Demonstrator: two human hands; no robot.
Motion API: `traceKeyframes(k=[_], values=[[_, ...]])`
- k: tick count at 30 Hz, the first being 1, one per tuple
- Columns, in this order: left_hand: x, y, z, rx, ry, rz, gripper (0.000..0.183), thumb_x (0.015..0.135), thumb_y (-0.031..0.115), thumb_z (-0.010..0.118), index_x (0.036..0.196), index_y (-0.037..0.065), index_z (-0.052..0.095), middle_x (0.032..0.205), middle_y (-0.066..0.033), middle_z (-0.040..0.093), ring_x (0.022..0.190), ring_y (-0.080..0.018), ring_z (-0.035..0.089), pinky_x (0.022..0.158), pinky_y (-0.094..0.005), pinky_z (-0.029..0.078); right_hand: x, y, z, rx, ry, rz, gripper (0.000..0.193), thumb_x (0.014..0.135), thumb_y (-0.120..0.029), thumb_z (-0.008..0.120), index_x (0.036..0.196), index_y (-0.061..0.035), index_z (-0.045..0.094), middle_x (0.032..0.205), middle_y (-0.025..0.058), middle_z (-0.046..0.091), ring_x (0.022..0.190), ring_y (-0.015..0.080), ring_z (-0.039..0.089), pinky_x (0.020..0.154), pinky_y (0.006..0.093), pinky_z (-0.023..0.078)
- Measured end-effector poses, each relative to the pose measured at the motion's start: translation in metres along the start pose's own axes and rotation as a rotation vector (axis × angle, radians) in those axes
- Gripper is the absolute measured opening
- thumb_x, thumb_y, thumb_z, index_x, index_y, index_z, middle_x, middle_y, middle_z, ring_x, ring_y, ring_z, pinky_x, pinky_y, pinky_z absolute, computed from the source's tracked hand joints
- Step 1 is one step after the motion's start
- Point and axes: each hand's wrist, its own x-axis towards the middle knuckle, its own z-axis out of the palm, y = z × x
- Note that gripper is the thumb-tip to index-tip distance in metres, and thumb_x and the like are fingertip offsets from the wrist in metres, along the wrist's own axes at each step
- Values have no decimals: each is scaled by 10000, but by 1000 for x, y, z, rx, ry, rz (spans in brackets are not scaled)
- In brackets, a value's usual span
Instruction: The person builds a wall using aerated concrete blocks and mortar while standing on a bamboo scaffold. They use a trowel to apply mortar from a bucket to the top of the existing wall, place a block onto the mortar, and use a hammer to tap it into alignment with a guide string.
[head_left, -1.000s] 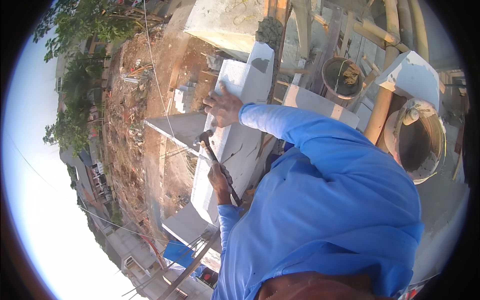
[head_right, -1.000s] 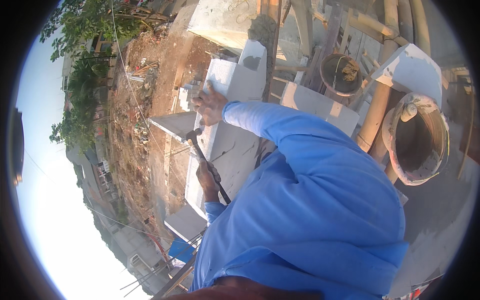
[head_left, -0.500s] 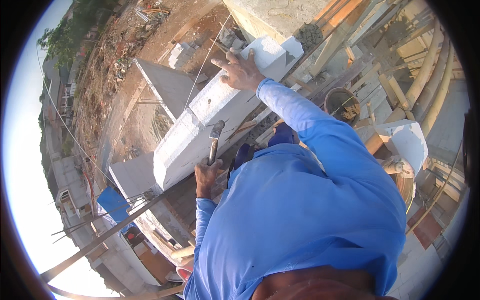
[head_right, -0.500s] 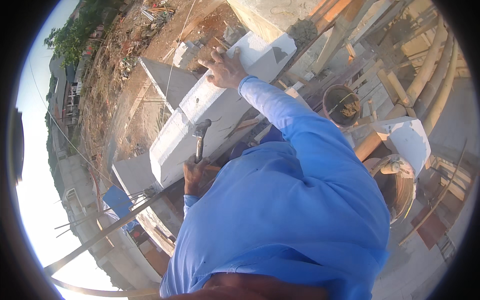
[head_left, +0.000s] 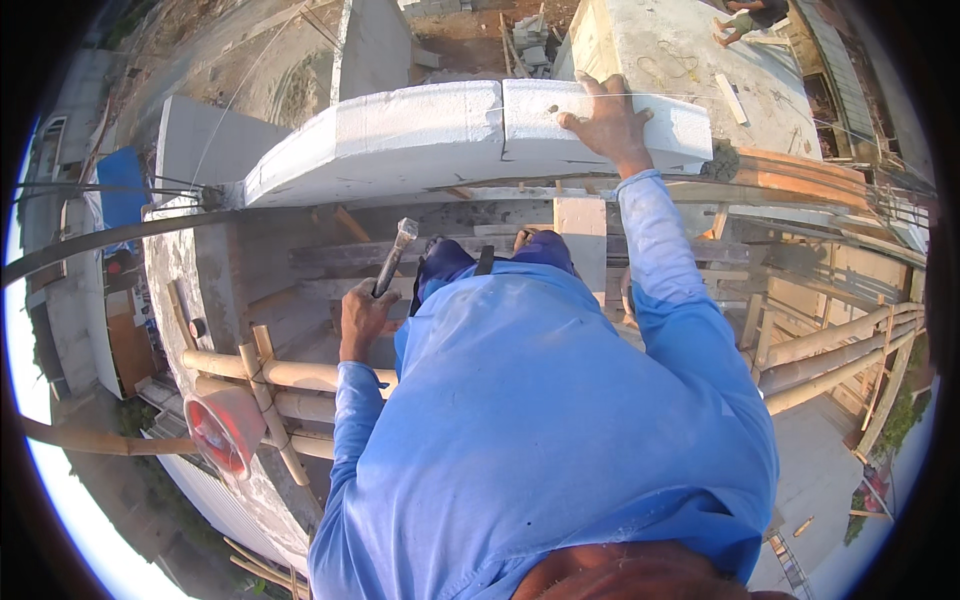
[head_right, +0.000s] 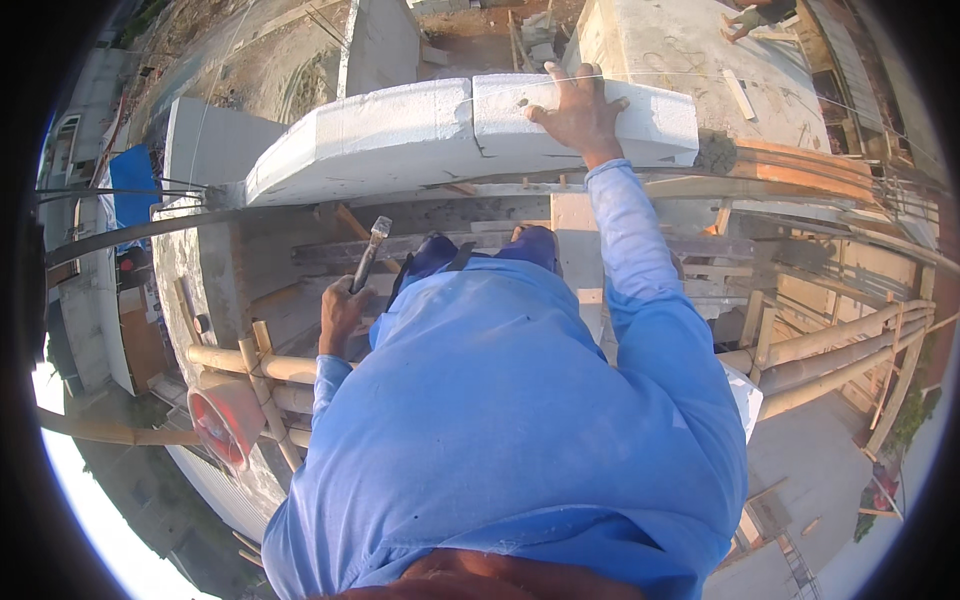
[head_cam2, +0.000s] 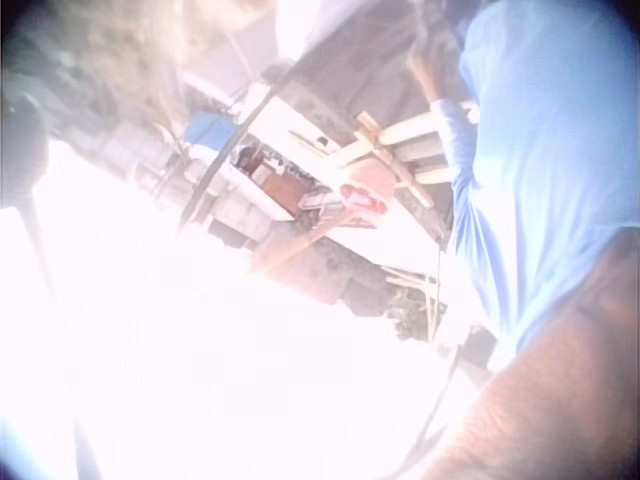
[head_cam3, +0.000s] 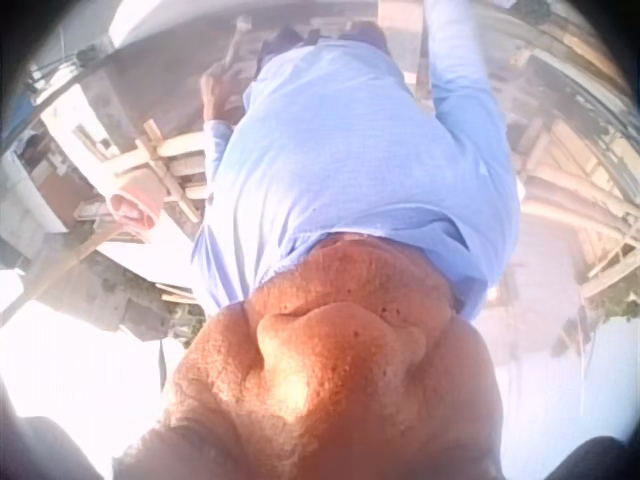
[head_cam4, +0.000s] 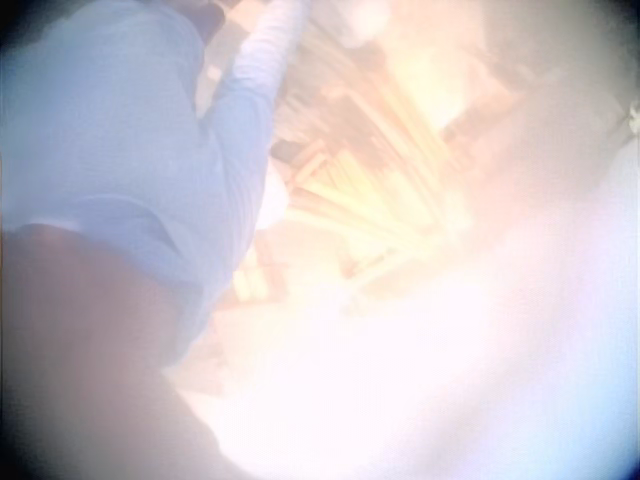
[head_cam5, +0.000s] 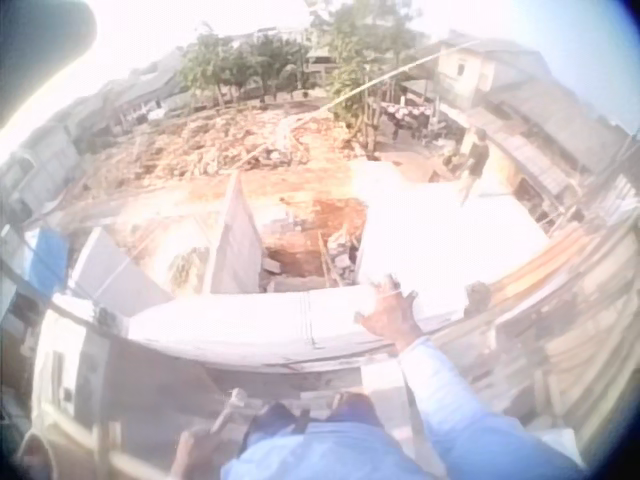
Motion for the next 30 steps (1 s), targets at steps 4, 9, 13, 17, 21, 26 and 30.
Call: traceKeyframes(k=[4,9,13,17,21,26,30], values=[[16,-5,-7,-37,-82,67,318,720,300,681,814,-1,638,743,-220,628,714,-387,614,655,-420,469,-6,3,10,67,-5,32,759,690,-563,657,1355,-252,465,1346,121,370,1309,358,338,971,754,186],[36,-44,-21,-137,-168,124,362,724,347,662,815,-2,644,754,-232,632,735,-394,619,679,-435,473,12,-6,17,-9,-2,33,704,694,-506,659,1324,-235,503,1304,108,401,1238,363,424,985,722,217],[28,-83,-42,-245,-106,-8,381,737,358,628,860,-2,649,796,-250,637,811,-403,624,732,-458,479,-19,-44,23,172,306,49,565,766,-281,668,1228,8,521,1151,196,451,1004,337,514,880,425,455],[-8,-130,-43,-332,155,-309,377,758,342,617,896,-7,653,782,-231,636,763,-374,630,723,-430,477,-95,-84,69,174,334,-99,404,787,-200,632,1149,-28,585,1027,162,457,923,291,513,789,417,456],[-60,-186,-40,-431,449,-671,385,765,347,613,929,2,656,813,-241,643,798,-376,635,753,-427,479,-118,-140,122,238,-118,-371,413,763,-176,615,1150,-36,577,1055,151,477,930,277,503,804,413,445],[-102,-227,-46,-467,762,-1180,381,797,343,610,978,8,628,940,-239,653,939,-386,625,830,-434,471,-77,-128,150,138,-484,-539,406,765,-158,590,1153,-39,575,1067,142,491,906,255,495,798,383,432],[-112,-288,-32,-360,1074,-1443,417,808,294,621,1100,-2,603,1048,-245,639,1013,-373,614,877,-411,471,-53,-143,143,95,-573,-554,409,779,-142,578,1171,-26,564,1011,136,514,870,239,501,796,368,431]])
